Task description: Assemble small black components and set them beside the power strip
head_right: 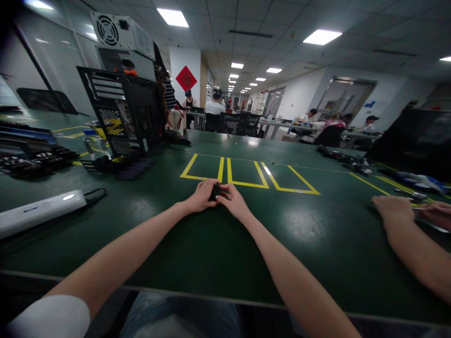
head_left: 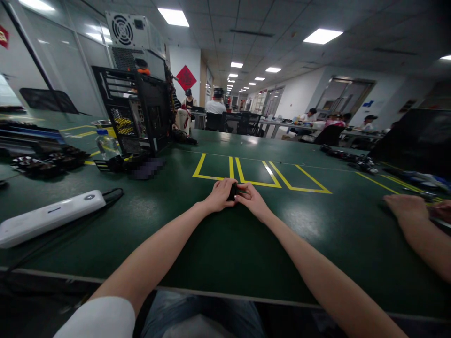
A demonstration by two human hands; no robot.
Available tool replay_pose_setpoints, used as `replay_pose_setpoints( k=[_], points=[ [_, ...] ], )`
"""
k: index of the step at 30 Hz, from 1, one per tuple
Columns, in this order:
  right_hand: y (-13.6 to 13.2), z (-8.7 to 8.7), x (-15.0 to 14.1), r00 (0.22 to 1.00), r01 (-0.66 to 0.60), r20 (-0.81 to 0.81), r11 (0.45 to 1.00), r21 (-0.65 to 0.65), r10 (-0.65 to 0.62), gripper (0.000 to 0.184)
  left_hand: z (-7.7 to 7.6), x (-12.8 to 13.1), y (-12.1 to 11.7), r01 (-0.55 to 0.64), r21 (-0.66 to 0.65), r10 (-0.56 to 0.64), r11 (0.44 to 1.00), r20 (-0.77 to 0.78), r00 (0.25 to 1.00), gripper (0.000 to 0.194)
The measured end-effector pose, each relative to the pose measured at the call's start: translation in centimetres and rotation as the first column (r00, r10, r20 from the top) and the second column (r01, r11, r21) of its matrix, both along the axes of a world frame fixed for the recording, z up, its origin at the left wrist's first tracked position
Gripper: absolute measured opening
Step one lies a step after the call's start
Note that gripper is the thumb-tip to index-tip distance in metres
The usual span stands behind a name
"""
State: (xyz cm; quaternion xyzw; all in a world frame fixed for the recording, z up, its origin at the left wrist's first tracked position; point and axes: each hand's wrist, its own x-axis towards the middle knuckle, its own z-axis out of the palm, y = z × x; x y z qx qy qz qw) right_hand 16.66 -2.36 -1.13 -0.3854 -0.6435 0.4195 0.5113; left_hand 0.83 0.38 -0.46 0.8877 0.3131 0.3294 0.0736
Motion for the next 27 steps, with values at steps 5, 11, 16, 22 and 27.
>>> replay_pose_setpoints(
  k=[5, 11, 16, 22, 27],
  points=[
    [0.0, 0.24, -0.16, 0.995, 0.089, 0.05, 0.996, 0.011, -0.09, 0.024, 0.08, -0.05, -0.03, 0.011, 0.011, -0.01, 1.0, -0.004, 1.0, 0.054],
    [0.22, 0.4, -0.12, 0.994, 0.078, 0.085, 0.997, -0.02, -0.076, 0.034, -0.1, -0.1, 0.15, 0.015, 0.031, -0.015, 0.999, -0.004, 1.0, 0.054],
    [0.15, 0.31, 0.0, 0.999, -0.01, 0.05, 1.0, -0.002, 0.01, 0.028, -0.01, -0.17, 0.09, 0.017, 0.027, -0.016, 0.999, -0.01, 1.0, 0.053],
    [-0.41, 0.44, -0.07, 0.999, -0.028, 0.034, 1.0, -0.005, 0.028, 0.024, -0.05, -0.14, 0.19, 0.015, 0.034, -0.015, 0.999, -0.002, 1.0, 0.053],
    [-0.18, 0.65, -0.3, 0.997, 0.056, 0.054, 0.998, 0.032, -0.057, 0.025, -0.18, 0.02, 0.32, 0.002, 0.033, -0.001, 0.999, -0.005, 1.0, 0.053]
  ],
)
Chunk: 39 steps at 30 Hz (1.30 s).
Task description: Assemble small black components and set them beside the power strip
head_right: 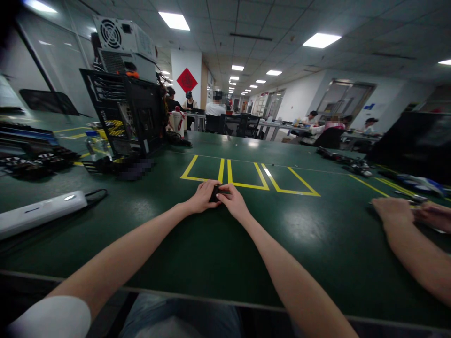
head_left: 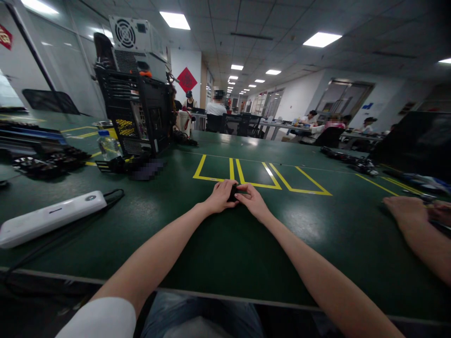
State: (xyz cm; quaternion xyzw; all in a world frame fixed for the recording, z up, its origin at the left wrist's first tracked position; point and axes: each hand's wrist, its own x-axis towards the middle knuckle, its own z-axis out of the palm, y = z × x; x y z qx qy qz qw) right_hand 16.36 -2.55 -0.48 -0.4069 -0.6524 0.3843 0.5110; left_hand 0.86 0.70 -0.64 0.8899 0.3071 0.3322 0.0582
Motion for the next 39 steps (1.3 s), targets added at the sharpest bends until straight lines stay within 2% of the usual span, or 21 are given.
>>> replay_pose_setpoints(
  k=[5, 9, 15, 22, 28, 34, 39],
  points=[
    [0.16, -0.03, 0.08, 0.998, -0.037, 0.042, 0.999, -0.03, 0.038, 0.029, 0.06, -0.05, -0.06, -0.001, 0.003, 0.001, 1.0, -0.008, 1.0, 0.052],
    [0.08, -0.25, 0.12, 0.999, -0.054, -0.003, 0.998, -0.017, 0.054, 0.027, 0.11, -0.15, -0.16, 0.006, -0.005, -0.006, 1.0, -0.007, 1.0, 0.051],
    [0.19, -0.32, 0.02, 1.0, 0.004, -0.005, 0.999, -0.041, -0.004, 0.021, 0.01, -0.05, -0.04, -0.003, 0.014, 0.003, 1.0, -0.01, 1.0, 0.055],
    [0.44, -0.28, 0.08, 1.0, -0.012, 0.015, 0.996, -0.09, 0.013, 0.029, 0.19, -0.23, -0.24, 0.01, 0.011, -0.01, 1.0, -0.01, 1.0, 0.052],
    [0.1, -0.4, -0.02, 0.998, -0.043, -0.044, 0.999, -0.025, 0.042, 0.029, 0.07, -0.13, -0.11, 0.006, 0.006, -0.006, 1.0, 0.0, 1.0, 0.051],
    [0.27, -0.42, 0.0, 1.0, 0.023, -0.005, 1.0, -0.018, -0.023, 0.023, -0.1, 0.02, 0.07, 0.006, 0.022, -0.007, 1.0, 0.001, 1.0, 0.054],
    [0.45, -0.42, 0.07, 1.0, 0.001, 0.0, 0.999, -0.041, -0.001, 0.031, -0.1, -0.07, 0.1, 0.007, 0.017, -0.007, 1.0, -0.005, 1.0, 0.054]
  ],
)
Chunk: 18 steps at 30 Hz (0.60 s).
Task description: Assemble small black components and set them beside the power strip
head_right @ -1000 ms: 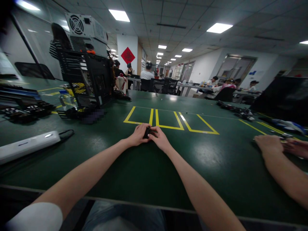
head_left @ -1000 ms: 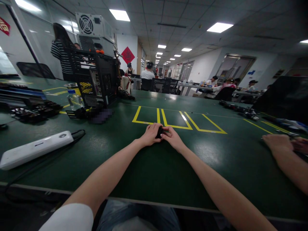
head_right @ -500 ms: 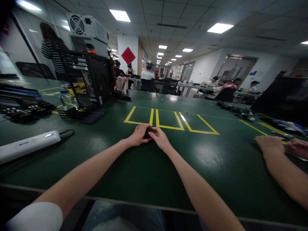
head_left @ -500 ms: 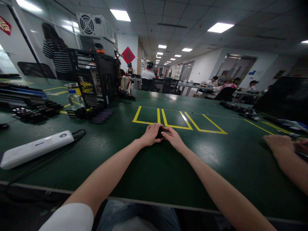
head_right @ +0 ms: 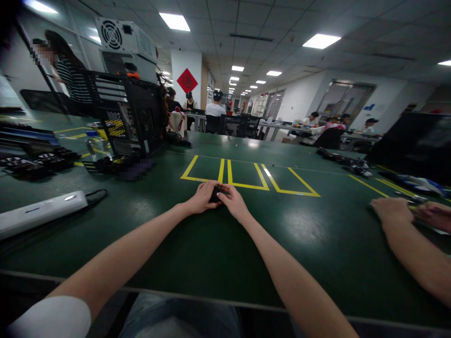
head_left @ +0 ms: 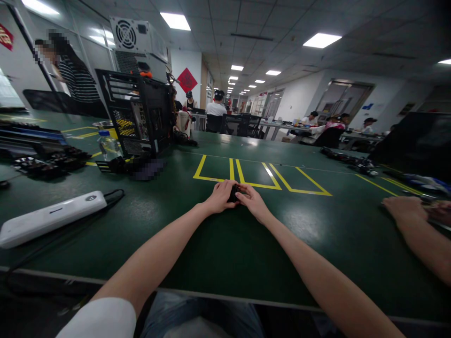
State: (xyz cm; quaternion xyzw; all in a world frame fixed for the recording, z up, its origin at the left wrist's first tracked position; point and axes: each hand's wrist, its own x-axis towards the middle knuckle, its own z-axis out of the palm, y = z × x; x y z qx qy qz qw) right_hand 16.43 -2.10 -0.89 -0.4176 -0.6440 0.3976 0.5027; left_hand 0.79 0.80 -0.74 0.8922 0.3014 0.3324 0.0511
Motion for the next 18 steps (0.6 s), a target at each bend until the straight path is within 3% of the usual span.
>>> replay_pose_setpoints(
  k=[7, 13, 18],
  points=[
    [-0.2, -0.09, 0.08, 0.996, -0.076, -0.042, 0.997, 0.03, 0.077, 0.028, 0.13, -0.09, -0.12, 0.006, -0.018, -0.006, 1.0, 0.004, 1.0, 0.053],
    [-0.65, 0.19, -0.14, 0.998, -0.036, -0.045, 0.999, 0.004, 0.037, 0.021, 0.32, -0.06, -0.24, 0.0, -0.036, 0.0, 0.999, 0.0, 1.0, 0.054],
    [-0.13, 0.16, 0.06, 0.999, -0.022, -0.024, 1.0, -0.021, 0.022, 0.03, 0.19, -0.06, -0.16, 0.004, -0.035, -0.004, 0.999, 0.003, 1.0, 0.054]
  ],
)
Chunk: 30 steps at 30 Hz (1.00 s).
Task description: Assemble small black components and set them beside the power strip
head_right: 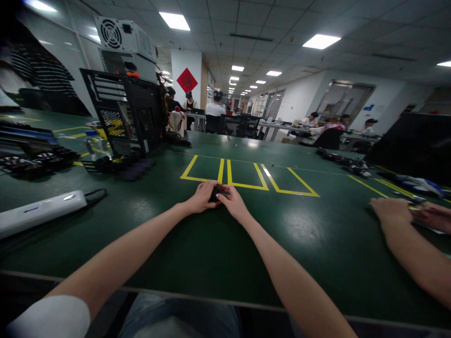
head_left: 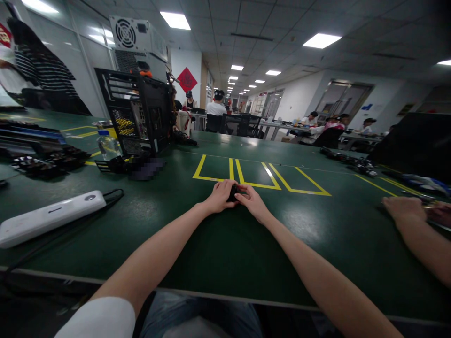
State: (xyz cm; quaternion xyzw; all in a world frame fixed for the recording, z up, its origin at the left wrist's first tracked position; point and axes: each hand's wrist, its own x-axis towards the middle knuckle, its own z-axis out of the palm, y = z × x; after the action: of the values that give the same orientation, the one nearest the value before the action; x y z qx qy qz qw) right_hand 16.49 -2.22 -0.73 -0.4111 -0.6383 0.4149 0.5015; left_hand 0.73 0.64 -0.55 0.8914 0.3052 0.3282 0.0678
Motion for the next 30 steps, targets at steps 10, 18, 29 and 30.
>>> replay_pose_setpoints(
  k=[10, 18, 29, 30],
  points=[
    [-0.19, -0.12, 0.19, 0.996, -0.072, -0.058, 0.997, -0.011, 0.071, 0.031, -0.11, 0.06, 0.05, -0.013, 0.015, 0.013, 1.0, -0.007, 1.0, 0.055],
    [0.16, 0.15, 0.2, 1.0, 0.009, 0.019, 1.0, -0.007, -0.008, 0.033, 0.09, -0.03, -0.04, -0.005, 0.005, 0.005, 1.0, -0.014, 1.0, 0.054],
    [-0.27, 0.0, 0.25, 0.998, -0.05, -0.03, 0.999, -0.02, 0.05, 0.029, 0.12, -0.04, -0.05, 0.003, -0.002, -0.003, 1.0, -0.014, 1.0, 0.054],
    [-0.3, 0.01, 0.2, 0.999, -0.031, -0.021, 0.999, -0.014, 0.03, 0.026, 0.06, 0.0, -0.01, 0.0, -0.002, 0.0, 1.0, -0.01, 1.0, 0.055]
  ],
)
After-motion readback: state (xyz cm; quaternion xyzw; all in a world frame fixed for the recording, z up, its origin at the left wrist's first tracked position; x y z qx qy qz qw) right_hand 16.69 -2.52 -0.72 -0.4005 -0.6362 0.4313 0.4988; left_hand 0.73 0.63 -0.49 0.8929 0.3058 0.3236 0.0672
